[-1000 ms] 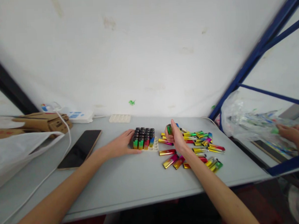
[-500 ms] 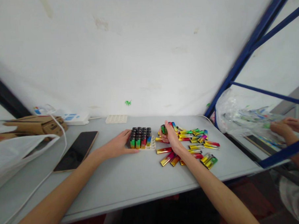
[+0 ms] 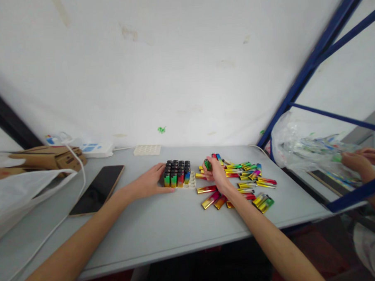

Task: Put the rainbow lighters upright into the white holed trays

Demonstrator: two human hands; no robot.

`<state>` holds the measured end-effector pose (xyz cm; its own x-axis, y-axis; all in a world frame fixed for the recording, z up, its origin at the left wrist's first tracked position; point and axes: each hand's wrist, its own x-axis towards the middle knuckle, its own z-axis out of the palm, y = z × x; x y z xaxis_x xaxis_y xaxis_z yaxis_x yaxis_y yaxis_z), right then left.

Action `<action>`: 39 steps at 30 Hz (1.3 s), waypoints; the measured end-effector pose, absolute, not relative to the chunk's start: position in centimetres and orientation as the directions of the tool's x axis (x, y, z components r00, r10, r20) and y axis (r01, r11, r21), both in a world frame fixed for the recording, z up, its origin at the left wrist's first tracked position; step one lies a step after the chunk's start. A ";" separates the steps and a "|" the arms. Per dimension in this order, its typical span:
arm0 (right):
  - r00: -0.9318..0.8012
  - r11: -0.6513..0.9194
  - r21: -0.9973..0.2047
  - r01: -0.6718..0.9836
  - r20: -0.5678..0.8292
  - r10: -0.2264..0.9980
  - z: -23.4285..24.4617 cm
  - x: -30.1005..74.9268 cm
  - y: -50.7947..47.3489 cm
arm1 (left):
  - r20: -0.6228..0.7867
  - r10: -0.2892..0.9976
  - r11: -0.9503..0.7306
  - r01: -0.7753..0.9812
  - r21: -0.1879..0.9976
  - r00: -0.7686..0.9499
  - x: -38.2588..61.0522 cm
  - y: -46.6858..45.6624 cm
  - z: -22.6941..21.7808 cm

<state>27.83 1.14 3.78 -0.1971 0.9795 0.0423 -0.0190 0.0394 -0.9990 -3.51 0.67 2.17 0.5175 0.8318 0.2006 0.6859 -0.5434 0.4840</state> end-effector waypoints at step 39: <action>-0.371 0.574 -0.373 0.729 0.490 0.789 3.4 33.1 2.7 | 0.210 0.834 -0.542 0.689 0.482 0.510 -3.6 0.9 1.6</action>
